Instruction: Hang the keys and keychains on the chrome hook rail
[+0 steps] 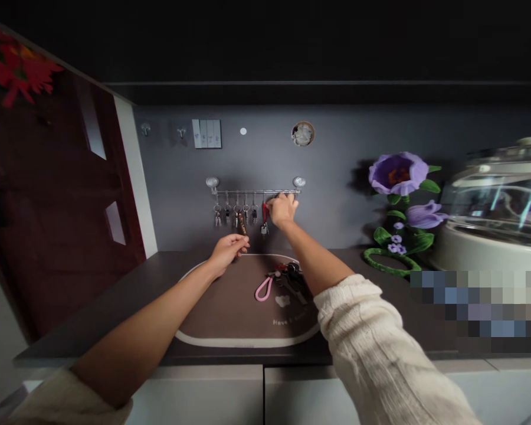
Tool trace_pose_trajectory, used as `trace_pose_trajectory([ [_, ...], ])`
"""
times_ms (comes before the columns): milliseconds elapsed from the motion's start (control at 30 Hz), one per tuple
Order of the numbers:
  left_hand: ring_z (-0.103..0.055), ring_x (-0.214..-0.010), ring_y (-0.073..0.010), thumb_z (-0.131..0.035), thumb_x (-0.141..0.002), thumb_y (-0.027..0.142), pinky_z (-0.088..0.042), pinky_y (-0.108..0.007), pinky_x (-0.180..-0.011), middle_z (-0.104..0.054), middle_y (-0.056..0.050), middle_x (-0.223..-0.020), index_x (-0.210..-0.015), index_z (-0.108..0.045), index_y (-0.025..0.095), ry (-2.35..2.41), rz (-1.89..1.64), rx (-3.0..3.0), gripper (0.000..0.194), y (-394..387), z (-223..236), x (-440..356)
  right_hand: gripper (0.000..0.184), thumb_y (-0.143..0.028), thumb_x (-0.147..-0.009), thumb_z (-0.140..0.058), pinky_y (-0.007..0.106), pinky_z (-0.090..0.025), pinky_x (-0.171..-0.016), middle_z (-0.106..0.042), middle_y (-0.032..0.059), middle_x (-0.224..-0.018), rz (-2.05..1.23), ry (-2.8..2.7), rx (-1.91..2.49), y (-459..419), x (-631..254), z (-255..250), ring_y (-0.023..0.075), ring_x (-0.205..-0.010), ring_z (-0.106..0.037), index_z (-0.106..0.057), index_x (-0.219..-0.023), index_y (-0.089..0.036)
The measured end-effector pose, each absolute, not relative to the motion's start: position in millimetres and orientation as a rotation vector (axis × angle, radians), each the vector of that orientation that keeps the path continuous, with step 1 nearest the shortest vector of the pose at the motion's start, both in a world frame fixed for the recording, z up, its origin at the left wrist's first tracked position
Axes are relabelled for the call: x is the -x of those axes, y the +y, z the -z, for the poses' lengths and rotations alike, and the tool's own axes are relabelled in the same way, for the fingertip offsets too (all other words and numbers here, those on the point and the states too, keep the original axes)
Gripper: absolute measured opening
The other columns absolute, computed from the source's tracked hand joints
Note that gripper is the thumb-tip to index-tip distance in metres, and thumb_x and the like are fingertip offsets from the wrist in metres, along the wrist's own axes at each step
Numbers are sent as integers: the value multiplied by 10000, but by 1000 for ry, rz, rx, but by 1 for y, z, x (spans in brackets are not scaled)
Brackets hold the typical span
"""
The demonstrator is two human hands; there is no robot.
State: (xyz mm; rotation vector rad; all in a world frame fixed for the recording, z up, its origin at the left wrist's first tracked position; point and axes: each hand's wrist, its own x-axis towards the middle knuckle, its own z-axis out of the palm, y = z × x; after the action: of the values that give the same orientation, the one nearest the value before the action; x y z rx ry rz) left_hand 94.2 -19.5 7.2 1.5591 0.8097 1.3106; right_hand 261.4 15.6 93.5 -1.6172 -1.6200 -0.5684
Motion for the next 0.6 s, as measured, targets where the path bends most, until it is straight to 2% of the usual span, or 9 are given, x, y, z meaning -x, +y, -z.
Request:
trace_pose_trajectory([
  [400, -492, -547, -71, -579, -623, 382, -337, -175, -459, -588, -47, -696, -747, -561, 119, 815, -1319, -1539, 292, -19, -6, -93, 279, -315, -779, -386, 334, -212, -691, -510, 84, -888, 583, -1660, 1614, 11, -265, -91, 242, -879, -299, -646, -860, -258],
  [600, -495, -557, -70, -566, -636, 381, -337, -172, -460, -590, -56, -731, -764, -560, 120, 828, -1333, -1520, 292, -22, -8, -90, 307, -299, -794, -349, 326, -239, -685, -542, 77, -853, 542, -1694, 1593, -4, -262, -100, 227, -862, -332, -644, -757, -224],
])
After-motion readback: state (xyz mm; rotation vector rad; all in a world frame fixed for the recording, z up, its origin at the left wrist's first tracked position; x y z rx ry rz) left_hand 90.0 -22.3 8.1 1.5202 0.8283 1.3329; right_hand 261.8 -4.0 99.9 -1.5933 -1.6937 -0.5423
